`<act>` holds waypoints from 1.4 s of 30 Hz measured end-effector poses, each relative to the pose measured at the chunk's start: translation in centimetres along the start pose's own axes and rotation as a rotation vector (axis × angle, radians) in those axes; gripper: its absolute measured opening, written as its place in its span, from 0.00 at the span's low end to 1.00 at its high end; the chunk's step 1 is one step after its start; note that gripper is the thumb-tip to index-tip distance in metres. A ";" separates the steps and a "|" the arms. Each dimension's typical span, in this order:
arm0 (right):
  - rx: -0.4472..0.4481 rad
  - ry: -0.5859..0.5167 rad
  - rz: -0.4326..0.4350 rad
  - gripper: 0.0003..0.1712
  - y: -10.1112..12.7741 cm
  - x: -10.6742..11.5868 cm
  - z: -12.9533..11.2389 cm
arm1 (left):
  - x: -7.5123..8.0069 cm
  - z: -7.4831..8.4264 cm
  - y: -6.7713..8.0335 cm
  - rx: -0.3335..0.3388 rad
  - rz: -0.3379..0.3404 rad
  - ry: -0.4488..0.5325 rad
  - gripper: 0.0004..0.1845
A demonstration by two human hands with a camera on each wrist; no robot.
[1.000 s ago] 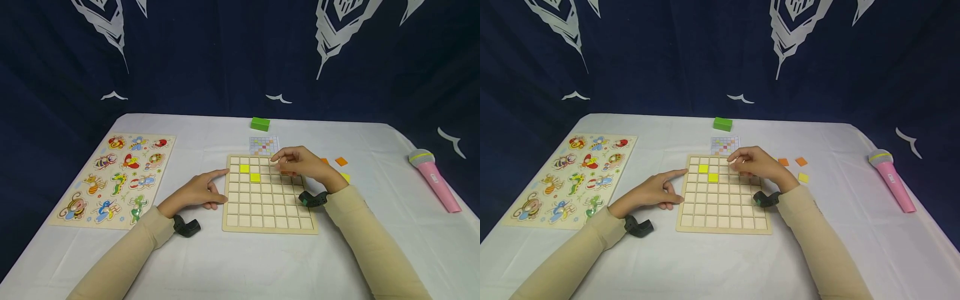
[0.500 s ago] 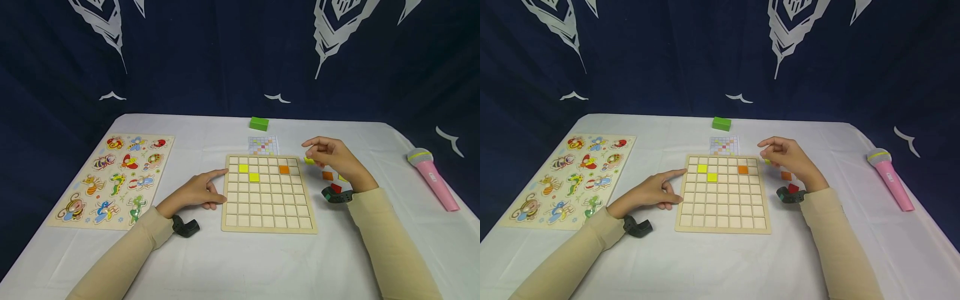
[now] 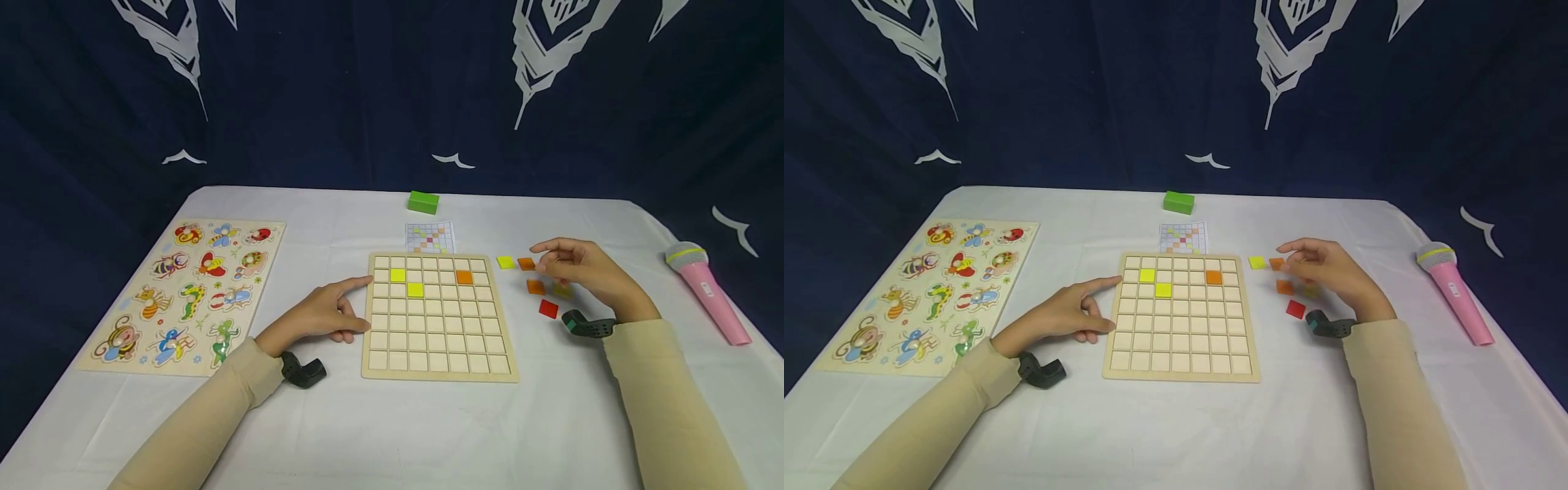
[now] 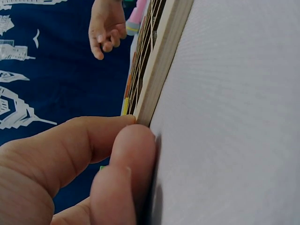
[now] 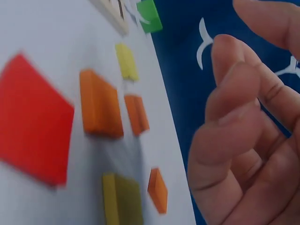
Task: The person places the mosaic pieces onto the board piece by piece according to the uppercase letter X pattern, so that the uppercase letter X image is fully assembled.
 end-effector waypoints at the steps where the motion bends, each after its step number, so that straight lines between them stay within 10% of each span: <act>1: -0.010 0.008 -0.006 0.15 0.2 0.2 0.2 | 0.0 0.0 0.0 0.000 0.000 0.001 0.50; 42: -0.092 0.224 -0.159 0.23 0.5 0.2 2.7 | -0.1 -0.1 0.0 0.000 -0.003 0.015 0.50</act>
Point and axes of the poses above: each hand's wrist, its own y-axis away from the middle knuckle, its own x-axis out of the back of the hand, z = x × y, the point moved 4 cm from there along -y, towards the middle knuckle, and after that the axes turned 13 degrees about x, right-handed, at the moved point
